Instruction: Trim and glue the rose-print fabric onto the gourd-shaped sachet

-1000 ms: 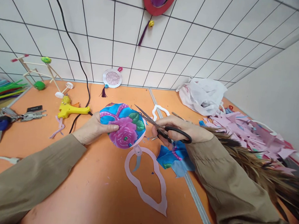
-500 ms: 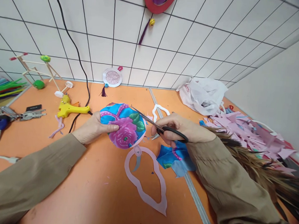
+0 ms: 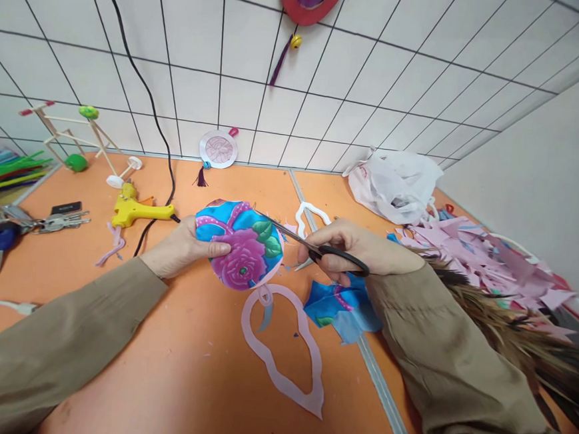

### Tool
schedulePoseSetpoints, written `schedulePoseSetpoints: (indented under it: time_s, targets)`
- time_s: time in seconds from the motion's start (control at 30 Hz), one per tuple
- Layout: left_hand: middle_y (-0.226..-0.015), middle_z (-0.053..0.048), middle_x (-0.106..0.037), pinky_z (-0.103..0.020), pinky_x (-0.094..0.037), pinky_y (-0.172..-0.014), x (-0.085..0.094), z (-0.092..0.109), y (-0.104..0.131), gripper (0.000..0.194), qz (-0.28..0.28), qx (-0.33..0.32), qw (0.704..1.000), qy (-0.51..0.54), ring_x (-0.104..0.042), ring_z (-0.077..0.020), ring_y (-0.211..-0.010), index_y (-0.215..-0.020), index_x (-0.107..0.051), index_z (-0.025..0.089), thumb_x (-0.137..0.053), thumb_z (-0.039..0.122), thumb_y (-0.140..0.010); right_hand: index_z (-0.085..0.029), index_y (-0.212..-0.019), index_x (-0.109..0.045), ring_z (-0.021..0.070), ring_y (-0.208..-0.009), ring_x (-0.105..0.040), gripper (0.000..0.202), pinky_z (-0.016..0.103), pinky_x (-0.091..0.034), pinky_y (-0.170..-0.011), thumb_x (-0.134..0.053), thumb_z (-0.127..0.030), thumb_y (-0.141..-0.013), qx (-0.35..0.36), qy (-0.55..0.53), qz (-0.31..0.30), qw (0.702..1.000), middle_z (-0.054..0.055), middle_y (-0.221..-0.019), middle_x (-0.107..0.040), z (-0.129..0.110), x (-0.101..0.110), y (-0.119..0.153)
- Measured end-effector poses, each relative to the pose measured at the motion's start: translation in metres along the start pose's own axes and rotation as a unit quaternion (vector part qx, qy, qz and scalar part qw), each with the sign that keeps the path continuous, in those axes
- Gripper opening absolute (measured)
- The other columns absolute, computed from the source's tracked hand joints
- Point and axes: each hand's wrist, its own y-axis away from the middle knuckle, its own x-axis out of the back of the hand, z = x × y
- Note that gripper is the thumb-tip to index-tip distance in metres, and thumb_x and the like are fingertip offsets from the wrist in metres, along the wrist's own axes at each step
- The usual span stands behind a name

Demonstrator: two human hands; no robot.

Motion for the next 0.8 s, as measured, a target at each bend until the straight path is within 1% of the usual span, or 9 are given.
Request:
schedulePoseSetpoints:
  time_s: [0.13, 0.27, 0.47, 0.6, 0.7, 0.8]
  targets:
    - [-0.103, -0.010, -0.078, -0.042, -0.057, -0.087, 0.0002, -0.0004, -0.0004, 0.041, -0.002, 0.005, 1.000, -0.002, -0.072, -0.0294, -0.094, -0.104, -0.074, 0.019, -0.087, 0.021, -0.064, -0.008, -0.090, -0.064, 0.0063, -0.031, -0.045, 0.051, 0.018, -0.036, -0.032, -0.070, -0.057, -0.077, -0.005, 0.011, -0.008, 1.000, -0.007, -0.042, -0.049, 0.0018, 0.0024, 0.0003]
    - [-0.101, -0.011, -0.078, -0.046, -0.056, -0.089, -0.0002, 0.0000, 0.0000, 0.040, -0.001, 0.008, 1.000, 0.000, -0.072, -0.0302, -0.093, -0.102, -0.074, 0.017, -0.087, 0.021, -0.064, -0.009, -0.089, -0.064, 0.0055, -0.031, -0.045, 0.047, 0.018, -0.036, -0.032, -0.070, -0.055, -0.077, -0.009, 0.009, -0.010, 1.000, -0.007, -0.043, -0.050, 0.0035, 0.0041, 0.0010]
    - [-0.098, -0.010, -0.078, -0.044, -0.056, -0.088, 0.0002, 0.0002, 0.0004, 0.041, 0.000, 0.010, 1.000, -0.008, -0.072, -0.0289, -0.092, -0.101, -0.075, 0.017, -0.088, 0.022, -0.063, -0.009, -0.090, -0.064, 0.0064, -0.033, -0.048, 0.037, 0.017, -0.034, -0.032, -0.070, -0.044, -0.080, -0.004, -0.003, -0.022, 1.000, -0.007, -0.043, -0.049, 0.0030, 0.0056, 0.0018]
    - [-0.096, -0.009, -0.078, -0.041, -0.056, -0.086, 0.0004, 0.0014, -0.0008, 0.043, -0.001, 0.010, 1.000, -0.008, -0.072, -0.0278, -0.090, -0.098, -0.076, 0.017, -0.090, 0.021, -0.057, -0.009, -0.089, -0.065, 0.0087, -0.036, -0.052, 0.032, 0.017, -0.035, -0.032, -0.070, -0.039, -0.079, -0.008, -0.002, -0.021, 1.000, -0.006, -0.044, -0.050, 0.0013, 0.0046, 0.0024]
    - [-0.095, -0.009, -0.078, -0.041, -0.057, -0.086, 0.0007, 0.0014, -0.0019, 0.044, -0.005, 0.012, 1.000, 0.000, -0.073, -0.0274, -0.088, -0.097, -0.076, 0.017, -0.091, 0.019, -0.056, -0.010, -0.086, -0.064, 0.0089, -0.035, -0.052, 0.026, 0.017, -0.035, -0.032, -0.070, -0.034, -0.077, -0.022, 0.003, -0.008, 1.000, -0.007, -0.042, -0.049, -0.0003, 0.0029, 0.0030]
    - [-0.094, -0.009, -0.078, -0.041, -0.057, -0.086, 0.0016, 0.0003, -0.0027, 0.046, -0.009, 0.008, 1.000, 0.009, -0.073, -0.0271, -0.088, -0.099, -0.075, 0.017, -0.091, 0.018, -0.056, -0.011, -0.084, -0.064, 0.0073, -0.034, -0.049, 0.019, 0.016, -0.034, -0.032, -0.068, -0.027, -0.075, -0.035, 0.007, 0.002, 0.999, -0.008, -0.042, -0.047, -0.0032, 0.0012, 0.0034]
